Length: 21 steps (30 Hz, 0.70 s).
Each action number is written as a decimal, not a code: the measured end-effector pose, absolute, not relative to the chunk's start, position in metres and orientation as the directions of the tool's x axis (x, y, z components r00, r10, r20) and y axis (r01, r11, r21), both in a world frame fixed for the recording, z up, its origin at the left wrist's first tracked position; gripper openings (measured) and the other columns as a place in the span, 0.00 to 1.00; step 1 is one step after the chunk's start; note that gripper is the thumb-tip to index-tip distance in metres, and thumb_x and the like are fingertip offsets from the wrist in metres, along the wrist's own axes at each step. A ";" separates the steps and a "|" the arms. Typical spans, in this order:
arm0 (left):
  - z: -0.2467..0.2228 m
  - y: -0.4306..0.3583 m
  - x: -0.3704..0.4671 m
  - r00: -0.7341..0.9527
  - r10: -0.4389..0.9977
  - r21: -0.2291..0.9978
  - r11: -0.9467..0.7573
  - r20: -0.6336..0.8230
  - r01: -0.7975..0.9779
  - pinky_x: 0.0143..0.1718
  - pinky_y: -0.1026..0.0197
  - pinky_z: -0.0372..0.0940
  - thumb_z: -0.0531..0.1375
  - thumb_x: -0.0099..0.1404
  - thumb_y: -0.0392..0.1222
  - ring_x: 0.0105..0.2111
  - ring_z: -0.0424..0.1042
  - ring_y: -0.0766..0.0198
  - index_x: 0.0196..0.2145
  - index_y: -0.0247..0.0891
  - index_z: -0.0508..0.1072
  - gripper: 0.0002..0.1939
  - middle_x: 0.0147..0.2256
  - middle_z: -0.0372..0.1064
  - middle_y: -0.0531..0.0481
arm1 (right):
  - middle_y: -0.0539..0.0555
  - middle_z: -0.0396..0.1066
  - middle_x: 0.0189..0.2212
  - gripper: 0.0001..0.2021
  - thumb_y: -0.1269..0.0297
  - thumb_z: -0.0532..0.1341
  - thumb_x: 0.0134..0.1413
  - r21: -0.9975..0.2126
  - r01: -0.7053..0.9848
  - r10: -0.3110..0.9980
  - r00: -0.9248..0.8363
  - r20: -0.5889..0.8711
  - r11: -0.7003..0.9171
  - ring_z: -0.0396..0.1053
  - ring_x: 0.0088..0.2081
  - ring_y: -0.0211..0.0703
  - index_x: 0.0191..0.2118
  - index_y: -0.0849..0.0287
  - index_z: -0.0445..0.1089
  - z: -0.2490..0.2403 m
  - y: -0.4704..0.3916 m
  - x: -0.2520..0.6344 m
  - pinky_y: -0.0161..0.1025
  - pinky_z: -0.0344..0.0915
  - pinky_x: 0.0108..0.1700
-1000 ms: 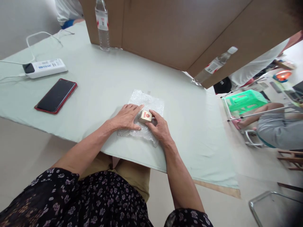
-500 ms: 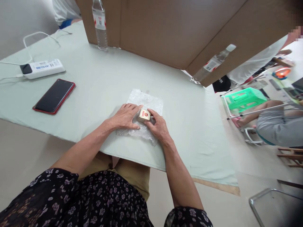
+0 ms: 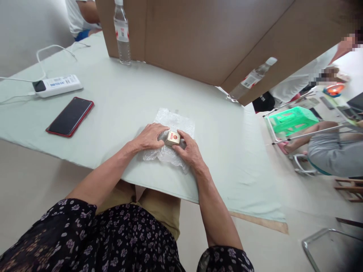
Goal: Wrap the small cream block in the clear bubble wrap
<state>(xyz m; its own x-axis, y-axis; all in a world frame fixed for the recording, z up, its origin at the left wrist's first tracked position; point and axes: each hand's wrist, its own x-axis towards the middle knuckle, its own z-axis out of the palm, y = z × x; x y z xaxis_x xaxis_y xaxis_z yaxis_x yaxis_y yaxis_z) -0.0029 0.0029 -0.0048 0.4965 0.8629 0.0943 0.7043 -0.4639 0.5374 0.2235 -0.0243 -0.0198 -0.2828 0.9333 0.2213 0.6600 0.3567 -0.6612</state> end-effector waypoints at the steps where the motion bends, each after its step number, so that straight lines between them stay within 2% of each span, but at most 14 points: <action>1: -0.007 0.005 -0.003 0.488 0.865 0.546 -0.465 0.115 0.696 0.62 0.48 0.59 0.55 0.54 0.39 0.60 0.66 0.50 0.60 0.37 0.68 0.34 0.59 0.69 0.43 | 0.60 0.67 0.62 0.31 0.57 0.66 0.54 -0.647 0.665 0.928 -0.280 0.247 0.373 0.68 0.59 0.59 0.64 0.53 0.63 -0.014 -0.027 0.225 0.60 0.63 0.60; 4: -0.011 0.009 -0.005 0.467 0.866 0.583 -0.477 0.181 0.658 0.62 0.49 0.61 0.55 0.53 0.37 0.58 0.68 0.52 0.56 0.38 0.72 0.31 0.57 0.71 0.45 | 0.60 0.64 0.64 0.30 0.53 0.64 0.58 -0.574 0.691 0.895 -0.281 0.346 0.439 0.66 0.60 0.59 0.64 0.49 0.61 0.012 -0.043 0.233 0.60 0.64 0.59; 7: -0.010 0.010 -0.005 0.446 0.865 0.619 -0.484 0.231 0.618 0.60 0.50 0.63 0.55 0.52 0.37 0.56 0.70 0.53 0.53 0.38 0.74 0.28 0.55 0.74 0.45 | 0.58 0.70 0.59 0.27 0.53 0.65 0.59 -0.428 0.706 0.823 -0.442 0.356 0.564 0.67 0.60 0.57 0.62 0.49 0.63 0.034 -0.071 0.235 0.56 0.63 0.59; 10: -0.008 0.008 -0.003 0.418 0.864 0.665 -0.490 0.281 0.564 0.59 0.51 0.65 0.56 0.52 0.36 0.54 0.72 0.53 0.49 0.38 0.76 0.25 0.53 0.75 0.45 | 0.62 0.70 0.59 0.25 0.55 0.67 0.57 -0.225 0.744 0.775 -0.574 0.264 0.628 0.68 0.57 0.59 0.58 0.55 0.67 0.030 -0.094 0.228 0.55 0.63 0.56; 13: -0.005 0.005 -0.002 0.388 0.862 0.727 -0.491 0.326 0.479 0.59 0.50 0.64 0.57 0.53 0.36 0.53 0.72 0.54 0.46 0.38 0.77 0.21 0.50 0.76 0.46 | 0.61 0.75 0.53 0.12 0.65 0.64 0.59 -0.082 0.768 0.754 -0.593 0.282 0.635 0.71 0.52 0.56 0.49 0.58 0.73 0.011 -0.103 0.219 0.53 0.62 0.53; 15: -0.001 0.003 -0.002 0.391 0.858 0.774 -0.485 0.333 0.407 0.59 0.50 0.64 0.58 0.55 0.38 0.52 0.73 0.54 0.42 0.38 0.77 0.17 0.48 0.76 0.46 | 0.57 0.78 0.47 0.07 0.71 0.60 0.62 -0.069 0.782 0.743 -0.556 0.374 0.620 0.73 0.47 0.51 0.43 0.57 0.74 0.000 -0.100 0.215 0.50 0.61 0.52; 17: 0.004 0.001 -0.002 0.408 0.857 0.823 -0.460 0.314 0.334 0.59 0.49 0.64 0.60 0.58 0.43 0.52 0.73 0.53 0.38 0.38 0.78 0.12 0.47 0.76 0.44 | 0.55 0.80 0.44 0.07 0.72 0.58 0.64 -0.117 0.797 0.745 -0.486 0.457 0.592 0.74 0.44 0.47 0.40 0.56 0.74 -0.003 -0.092 0.213 0.48 0.61 0.51; 21: 0.012 -0.002 -0.004 0.459 0.851 0.885 -0.397 0.255 0.244 0.59 0.48 0.62 0.63 0.60 0.54 0.54 0.71 0.51 0.34 0.39 0.78 0.16 0.49 0.75 0.42 | 0.55 0.80 0.44 0.06 0.68 0.59 0.63 -0.298 0.796 0.794 -0.338 0.505 0.528 0.75 0.46 0.48 0.37 0.55 0.74 0.005 -0.068 0.214 0.47 0.62 0.51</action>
<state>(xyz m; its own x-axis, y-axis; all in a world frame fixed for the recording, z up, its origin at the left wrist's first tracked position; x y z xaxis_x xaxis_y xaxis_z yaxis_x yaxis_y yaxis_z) -0.0042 -0.0020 0.0117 0.4589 0.8510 0.2555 0.2438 -0.3971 0.8848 0.2139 -0.0678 0.0054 -0.3380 0.7942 0.5049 0.7955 0.5278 -0.2976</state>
